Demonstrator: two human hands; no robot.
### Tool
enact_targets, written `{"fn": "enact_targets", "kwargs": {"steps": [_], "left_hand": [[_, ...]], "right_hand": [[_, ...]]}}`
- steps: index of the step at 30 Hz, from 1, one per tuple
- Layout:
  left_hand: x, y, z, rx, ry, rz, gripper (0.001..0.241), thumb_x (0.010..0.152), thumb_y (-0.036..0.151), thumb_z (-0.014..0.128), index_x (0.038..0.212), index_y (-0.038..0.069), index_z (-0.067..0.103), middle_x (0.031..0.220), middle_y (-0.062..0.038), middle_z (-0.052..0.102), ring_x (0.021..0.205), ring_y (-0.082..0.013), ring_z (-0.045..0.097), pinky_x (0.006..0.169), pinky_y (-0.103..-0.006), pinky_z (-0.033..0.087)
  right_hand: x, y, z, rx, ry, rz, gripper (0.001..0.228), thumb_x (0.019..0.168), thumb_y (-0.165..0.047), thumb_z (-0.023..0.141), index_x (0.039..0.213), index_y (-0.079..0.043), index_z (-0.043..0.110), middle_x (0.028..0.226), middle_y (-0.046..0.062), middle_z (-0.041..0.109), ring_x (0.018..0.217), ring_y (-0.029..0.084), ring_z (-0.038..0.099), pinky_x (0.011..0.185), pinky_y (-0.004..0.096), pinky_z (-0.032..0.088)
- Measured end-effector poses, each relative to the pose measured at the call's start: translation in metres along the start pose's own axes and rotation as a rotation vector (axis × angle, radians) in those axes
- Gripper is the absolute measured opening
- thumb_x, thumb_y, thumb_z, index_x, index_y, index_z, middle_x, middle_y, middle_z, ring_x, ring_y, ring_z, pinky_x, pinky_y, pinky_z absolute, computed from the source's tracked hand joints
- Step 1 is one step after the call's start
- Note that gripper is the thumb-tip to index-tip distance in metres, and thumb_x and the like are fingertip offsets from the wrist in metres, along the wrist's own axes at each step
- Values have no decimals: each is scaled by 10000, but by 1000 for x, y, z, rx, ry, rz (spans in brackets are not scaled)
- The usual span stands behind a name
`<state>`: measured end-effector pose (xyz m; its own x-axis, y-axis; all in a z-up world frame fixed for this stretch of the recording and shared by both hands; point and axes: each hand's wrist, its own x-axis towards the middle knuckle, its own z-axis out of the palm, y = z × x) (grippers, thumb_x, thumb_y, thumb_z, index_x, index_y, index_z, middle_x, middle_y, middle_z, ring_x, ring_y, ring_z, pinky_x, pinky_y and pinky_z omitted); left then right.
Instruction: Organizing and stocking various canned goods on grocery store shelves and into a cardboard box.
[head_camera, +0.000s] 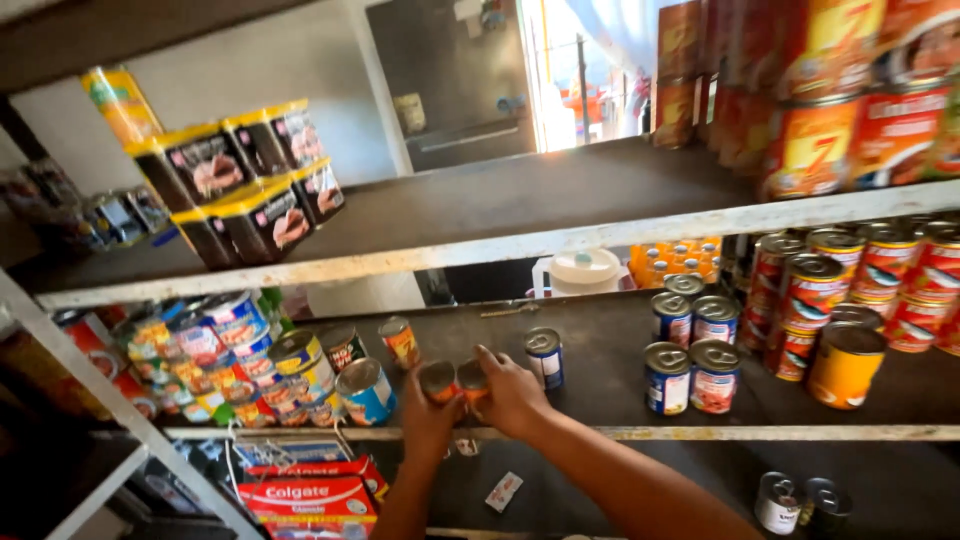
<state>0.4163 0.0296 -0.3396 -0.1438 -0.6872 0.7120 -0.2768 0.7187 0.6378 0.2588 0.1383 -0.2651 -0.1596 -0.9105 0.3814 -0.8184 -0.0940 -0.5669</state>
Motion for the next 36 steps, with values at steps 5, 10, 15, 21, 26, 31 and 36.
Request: {"fn": "enact_targets", "kwargs": {"steps": [5,10,15,21,26,31,36], "left_hand": [[-19,38,-12,-373,-73,-164,796,735,37,829,1440,11,459,1269,-161,655,1127,-245,685,935,-356,584],[2,154,-41,-531,-115,-93,849,730,1,825,1473,32,415,1237,-123,681,1089,-182,690,914,-347,593],[55,253,-46,-607,-238,26,795,742,1,827,1449,15,465,1242,-122,689,1093,-199,693,949,-352,581],[150,332,-5,-633,-283,275,699,819,68,806,1443,14,497,1259,-106,696,1124,-166,686,966,-316,568],[201,347,64,-696,-356,193,617,768,90,850,1319,30,581,1161,-100,732,1034,-163,713,889,-336,602],[205,338,114,-461,-386,60,625,642,141,916,1189,49,628,1051,-91,761,924,-186,741,800,-345,619],[201,342,127,-256,-420,-33,702,615,243,950,1193,82,585,1031,-82,748,900,-191,730,777,-387,621]], "right_hand": [[-57,-22,-59,25,86,-169,797,805,-242,742,1520,-115,412,1266,193,631,1074,422,660,906,485,540],[-99,-45,-140,124,273,-407,770,788,-258,822,1459,-76,492,1368,238,611,1160,435,628,939,471,530],[-116,-80,-243,258,319,-322,792,774,-250,830,1488,-110,515,1409,129,673,895,211,782,620,329,622],[-87,-90,-343,-31,629,-651,716,817,-226,816,1442,-25,531,1239,169,684,950,252,725,705,324,600],[-46,-85,-401,-213,744,-540,646,802,-313,811,1353,-38,612,1140,156,739,734,236,692,653,359,559],[-9,-73,-419,-188,702,-320,621,773,-380,797,1295,-73,657,902,146,742,723,233,710,683,371,567],[32,-45,-408,-122,663,-243,612,743,-346,808,1292,-116,666,864,136,741,759,259,729,718,391,567]]}}
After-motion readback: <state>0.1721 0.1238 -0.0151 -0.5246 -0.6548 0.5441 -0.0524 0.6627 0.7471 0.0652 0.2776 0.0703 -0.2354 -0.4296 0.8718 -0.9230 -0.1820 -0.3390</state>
